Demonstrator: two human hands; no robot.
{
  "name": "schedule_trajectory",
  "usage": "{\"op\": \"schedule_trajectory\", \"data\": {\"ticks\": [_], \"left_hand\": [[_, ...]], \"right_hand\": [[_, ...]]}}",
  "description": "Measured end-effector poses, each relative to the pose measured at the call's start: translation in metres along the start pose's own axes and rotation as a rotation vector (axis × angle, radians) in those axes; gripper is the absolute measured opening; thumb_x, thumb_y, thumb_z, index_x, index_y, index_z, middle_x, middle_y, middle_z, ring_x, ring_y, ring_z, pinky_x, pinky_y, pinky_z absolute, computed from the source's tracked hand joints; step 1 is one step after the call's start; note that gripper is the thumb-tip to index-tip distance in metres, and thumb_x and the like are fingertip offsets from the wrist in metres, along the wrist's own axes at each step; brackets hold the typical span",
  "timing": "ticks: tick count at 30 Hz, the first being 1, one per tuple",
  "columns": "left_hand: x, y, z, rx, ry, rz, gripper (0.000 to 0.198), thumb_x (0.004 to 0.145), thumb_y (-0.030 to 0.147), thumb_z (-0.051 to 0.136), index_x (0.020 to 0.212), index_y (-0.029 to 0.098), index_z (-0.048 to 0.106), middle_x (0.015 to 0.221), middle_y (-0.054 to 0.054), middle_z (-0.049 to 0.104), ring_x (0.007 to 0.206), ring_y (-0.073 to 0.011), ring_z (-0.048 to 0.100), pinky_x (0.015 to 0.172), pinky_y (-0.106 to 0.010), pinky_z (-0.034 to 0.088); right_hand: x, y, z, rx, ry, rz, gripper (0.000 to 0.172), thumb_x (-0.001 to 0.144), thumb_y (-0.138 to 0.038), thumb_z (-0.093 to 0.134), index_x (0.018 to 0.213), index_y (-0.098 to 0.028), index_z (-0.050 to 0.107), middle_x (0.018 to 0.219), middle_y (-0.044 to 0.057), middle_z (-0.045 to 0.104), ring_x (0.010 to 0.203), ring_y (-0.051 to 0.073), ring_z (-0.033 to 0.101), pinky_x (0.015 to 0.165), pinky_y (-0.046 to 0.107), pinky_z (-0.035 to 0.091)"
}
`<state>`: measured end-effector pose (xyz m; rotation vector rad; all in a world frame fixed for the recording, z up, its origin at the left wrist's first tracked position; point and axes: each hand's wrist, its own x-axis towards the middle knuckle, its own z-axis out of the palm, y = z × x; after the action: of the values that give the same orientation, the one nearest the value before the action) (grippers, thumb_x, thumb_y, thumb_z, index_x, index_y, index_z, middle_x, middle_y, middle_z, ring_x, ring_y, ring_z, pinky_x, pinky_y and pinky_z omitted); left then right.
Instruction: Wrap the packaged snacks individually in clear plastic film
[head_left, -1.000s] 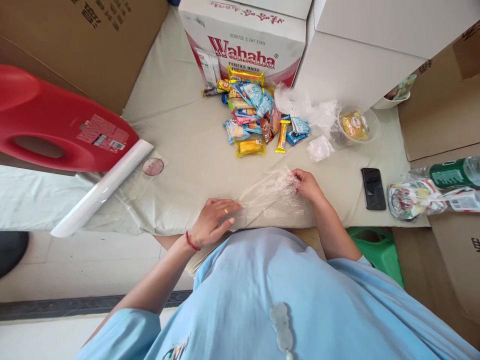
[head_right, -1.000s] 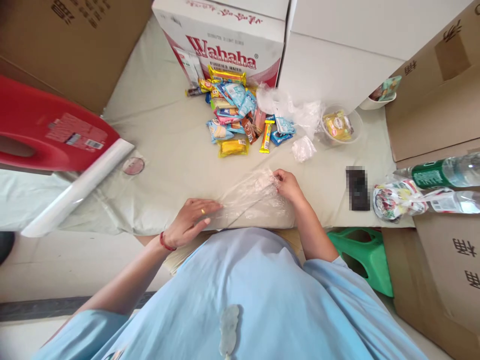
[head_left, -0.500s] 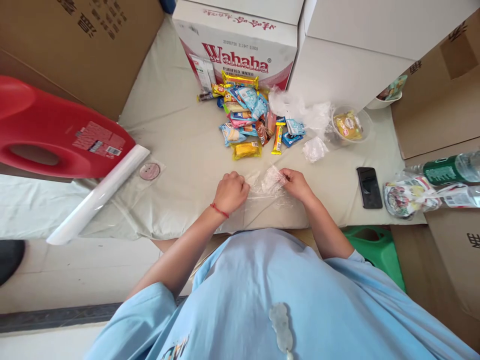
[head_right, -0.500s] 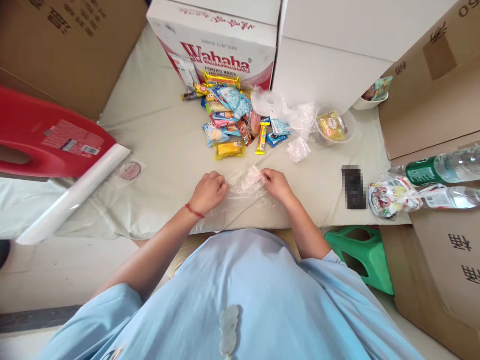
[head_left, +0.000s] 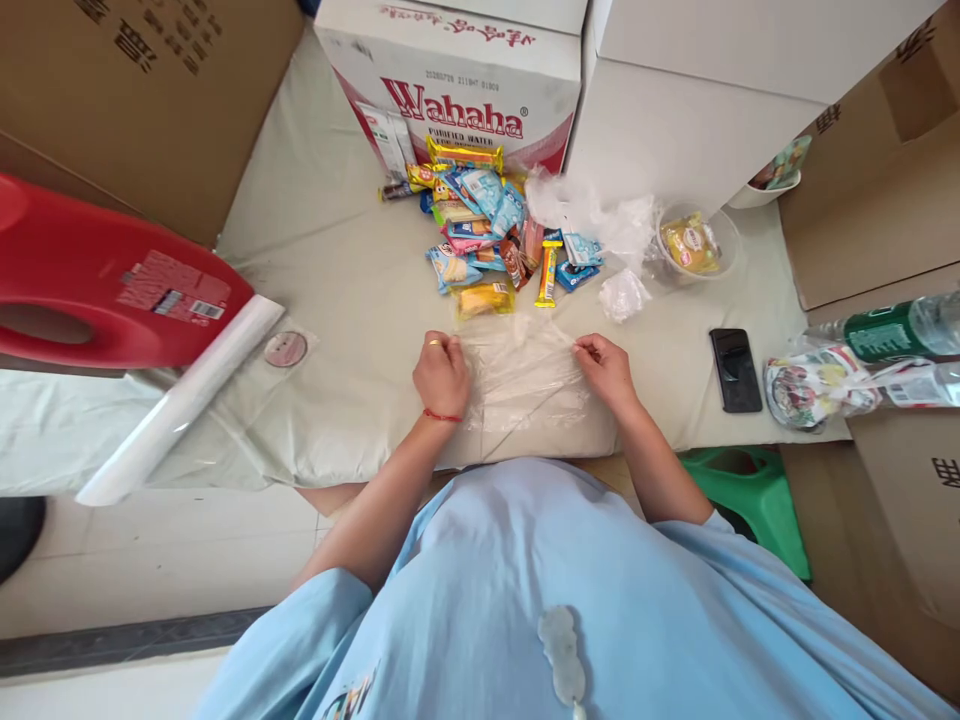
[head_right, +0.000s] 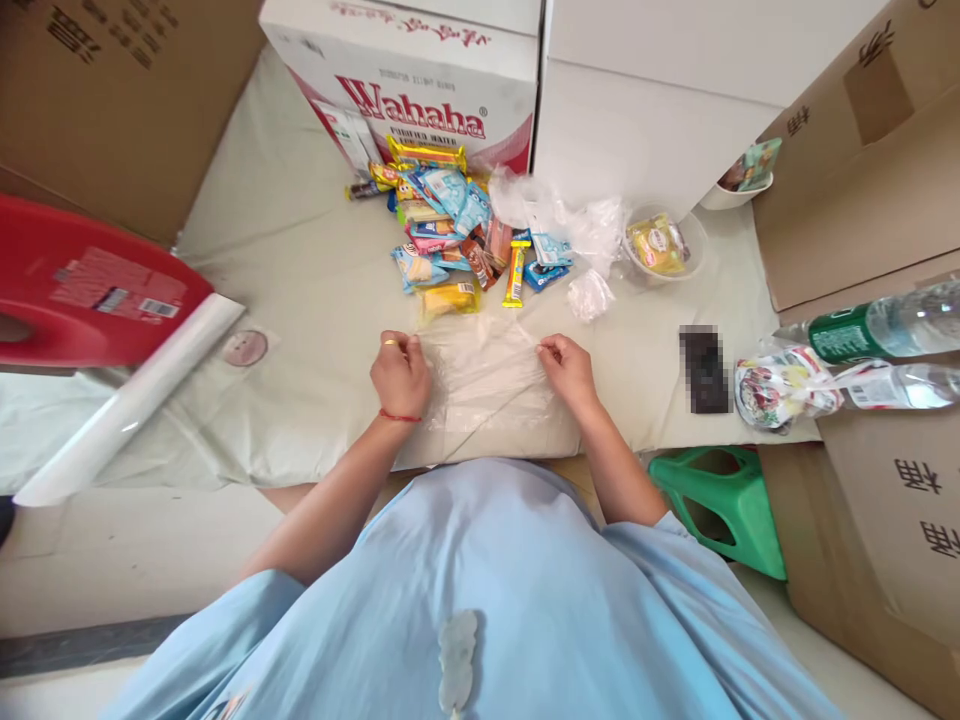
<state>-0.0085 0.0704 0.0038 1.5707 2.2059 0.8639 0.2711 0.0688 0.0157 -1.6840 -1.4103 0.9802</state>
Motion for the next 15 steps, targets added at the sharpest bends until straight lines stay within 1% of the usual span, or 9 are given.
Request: {"op": "schedule_trajectory", "data": {"ticks": [3,7,10,12,14,15], "left_hand": [[0.001,-0.006,-0.002,-0.006,0.056,-0.095,0.022,0.104,0.041,0.036,0.099,0.024,0.049,0.087,-0.006,0.066,0.083,-0.0273,0.066,0.081,-0.040,0.050],[-0.004,-0.004,0.002,-0.038,0.091,-0.122,0.020,0.103,0.040,0.039,0.107,0.022,0.048,0.095,-0.009,0.065,0.089,-0.0285,0.066,0.086,-0.044,0.052],[-0.010,-0.003,0.003,-0.043,0.146,-0.042,0.020,0.097,0.035,0.049,0.110,0.020,0.048,0.109,-0.014,0.061,0.103,-0.0289,0.063,0.094,-0.046,0.051],[-0.015,-0.002,0.000,0.006,0.178,0.043,0.018,0.094,0.031,0.054,0.107,0.019,0.051,0.116,-0.018,0.057,0.116,-0.0316,0.058,0.103,-0.051,0.047],[-0.020,0.000,-0.005,0.099,0.151,0.126,0.011,0.095,0.029,0.053,0.100,0.019,0.055,0.119,-0.020,0.058,0.127,-0.0345,0.053,0.110,-0.056,0.040],[-0.022,0.001,-0.007,0.147,0.098,0.176,0.011,0.097,0.028,0.050,0.097,0.019,0.058,0.120,-0.020,0.059,0.130,-0.0349,0.052,0.112,-0.057,0.038]], "right_hand": [[-0.011,0.002,-0.004,0.051,0.088,0.036,0.029,0.087,-0.048,0.064,0.091,-0.020,0.070,0.081,0.002,0.069,0.065,0.015,0.055,0.066,0.029,0.045],[-0.028,0.003,-0.013,0.073,0.104,0.054,0.030,0.087,-0.049,0.066,0.092,-0.020,0.070,0.079,0.001,0.067,0.063,0.013,0.052,0.063,0.028,0.044],[-0.036,0.001,-0.026,0.084,0.057,0.048,0.034,0.088,-0.055,0.068,0.090,-0.021,0.070,0.073,-0.001,0.062,0.060,0.013,0.049,0.060,0.028,0.041],[-0.036,0.000,-0.036,0.130,-0.037,0.052,0.043,0.090,-0.064,0.064,0.090,-0.022,0.070,0.068,-0.002,0.057,0.058,0.014,0.048,0.059,0.029,0.041],[-0.032,-0.001,-0.043,0.201,-0.137,0.074,0.056,0.091,-0.075,0.055,0.088,-0.022,0.070,0.067,-0.001,0.055,0.057,0.015,0.050,0.058,0.030,0.043],[-0.028,-0.001,-0.045,0.228,-0.158,0.096,0.061,0.091,-0.079,0.051,0.087,-0.021,0.070,0.069,0.001,0.057,0.058,0.015,0.051,0.058,0.030,0.043]]}}
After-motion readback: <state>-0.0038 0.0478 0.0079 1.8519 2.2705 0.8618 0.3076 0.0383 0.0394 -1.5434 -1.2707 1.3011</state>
